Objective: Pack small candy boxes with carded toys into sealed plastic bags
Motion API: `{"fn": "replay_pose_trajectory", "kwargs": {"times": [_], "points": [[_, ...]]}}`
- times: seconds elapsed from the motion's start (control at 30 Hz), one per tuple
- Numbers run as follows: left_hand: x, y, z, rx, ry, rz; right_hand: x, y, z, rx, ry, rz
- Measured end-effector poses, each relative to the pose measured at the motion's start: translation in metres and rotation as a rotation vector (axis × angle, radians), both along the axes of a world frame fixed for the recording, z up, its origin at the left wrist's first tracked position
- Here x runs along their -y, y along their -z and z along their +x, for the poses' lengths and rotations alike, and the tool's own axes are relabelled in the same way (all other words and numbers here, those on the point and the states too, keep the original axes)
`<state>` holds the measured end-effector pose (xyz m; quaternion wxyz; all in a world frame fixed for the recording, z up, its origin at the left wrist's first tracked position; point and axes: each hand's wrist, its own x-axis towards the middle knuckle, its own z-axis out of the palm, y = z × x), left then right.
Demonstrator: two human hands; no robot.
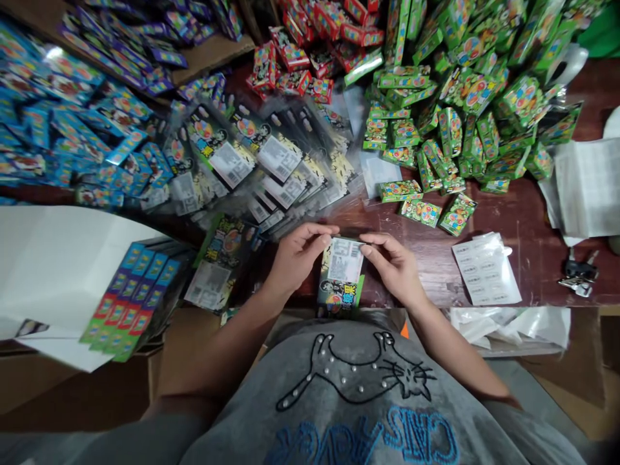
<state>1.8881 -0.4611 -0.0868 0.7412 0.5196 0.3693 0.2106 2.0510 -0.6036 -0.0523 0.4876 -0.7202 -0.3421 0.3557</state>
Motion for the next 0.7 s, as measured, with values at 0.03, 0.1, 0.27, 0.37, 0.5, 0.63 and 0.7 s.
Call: {"fn": "replay_pose_trajectory", "kwargs": {"times": [0.03, 0.1, 0.27, 0.37, 0.5, 0.63, 0.7], "points": [[-0.001, 0.0, 0.001, 0.004, -0.015, -0.035, -0.001, -0.001, 0.0, 0.029, -0.014, 0.027], [-0.004, 0.001, 0.001, 0.011, -0.012, -0.074, -0.001, -0.002, 0.001, 0.075, -0.012, 0.074], [-0.017, -0.006, -0.006, -0.074, 0.173, 0.016, -0.001, -0.009, 0.004, 0.066, -0.071, 0.034], [-0.021, -0.014, -0.007, -0.095, 0.235, 0.076, -0.005, -0.016, 0.005, 0.008, -0.09, -0.022], [-0.024, -0.023, -0.003, -0.111, 0.252, 0.146, -0.014, -0.025, 0.005, -0.098, 0.015, -0.148], [-0.032, -0.023, -0.004, -0.139, 0.314, 0.164, -0.017, -0.027, 0.008, -0.185, 0.03, -0.17], [-0.034, -0.021, -0.008, -0.135, 0.365, 0.165, -0.014, -0.026, 0.008, -0.194, 0.004, -0.163]]}}
